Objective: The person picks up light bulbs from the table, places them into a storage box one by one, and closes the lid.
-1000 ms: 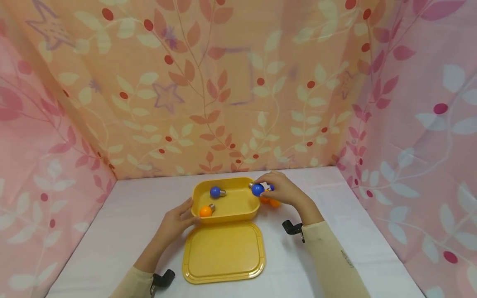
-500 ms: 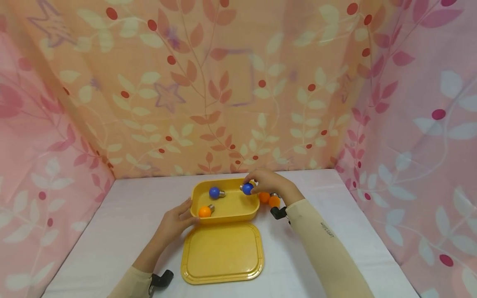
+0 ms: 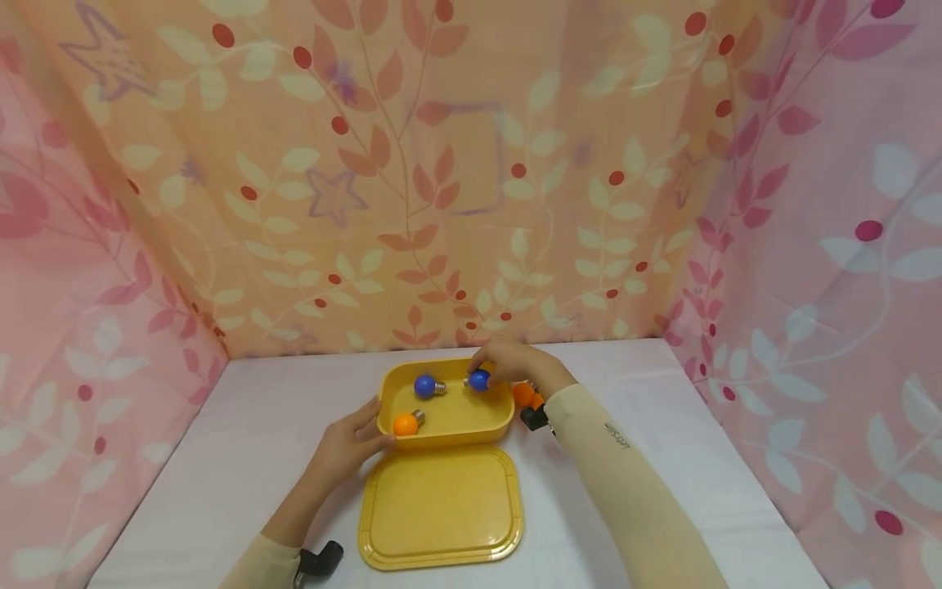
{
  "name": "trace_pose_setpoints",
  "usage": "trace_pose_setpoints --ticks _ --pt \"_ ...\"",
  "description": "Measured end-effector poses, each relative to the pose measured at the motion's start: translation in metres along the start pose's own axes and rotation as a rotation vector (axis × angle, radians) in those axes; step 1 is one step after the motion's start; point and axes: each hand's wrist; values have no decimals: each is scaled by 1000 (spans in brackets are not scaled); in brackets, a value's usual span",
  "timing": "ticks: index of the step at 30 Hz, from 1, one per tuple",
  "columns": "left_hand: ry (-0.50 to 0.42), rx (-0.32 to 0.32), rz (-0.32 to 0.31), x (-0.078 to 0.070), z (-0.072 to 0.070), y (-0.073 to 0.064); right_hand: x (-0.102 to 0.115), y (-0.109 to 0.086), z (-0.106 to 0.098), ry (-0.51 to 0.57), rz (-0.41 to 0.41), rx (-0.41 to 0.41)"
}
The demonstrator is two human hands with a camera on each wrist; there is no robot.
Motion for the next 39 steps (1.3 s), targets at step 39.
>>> trace_pose_setpoints --ticks 39 --pt "10 14 13 3 -1 1 -11 -64 -7 13 -61 -359"
Point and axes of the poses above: each hand's wrist, its own y-axis towards the middle knuckle, its own z-axis out of the palm, x = y × z, and after that the axes turned 14 degrees about -x, right-handed
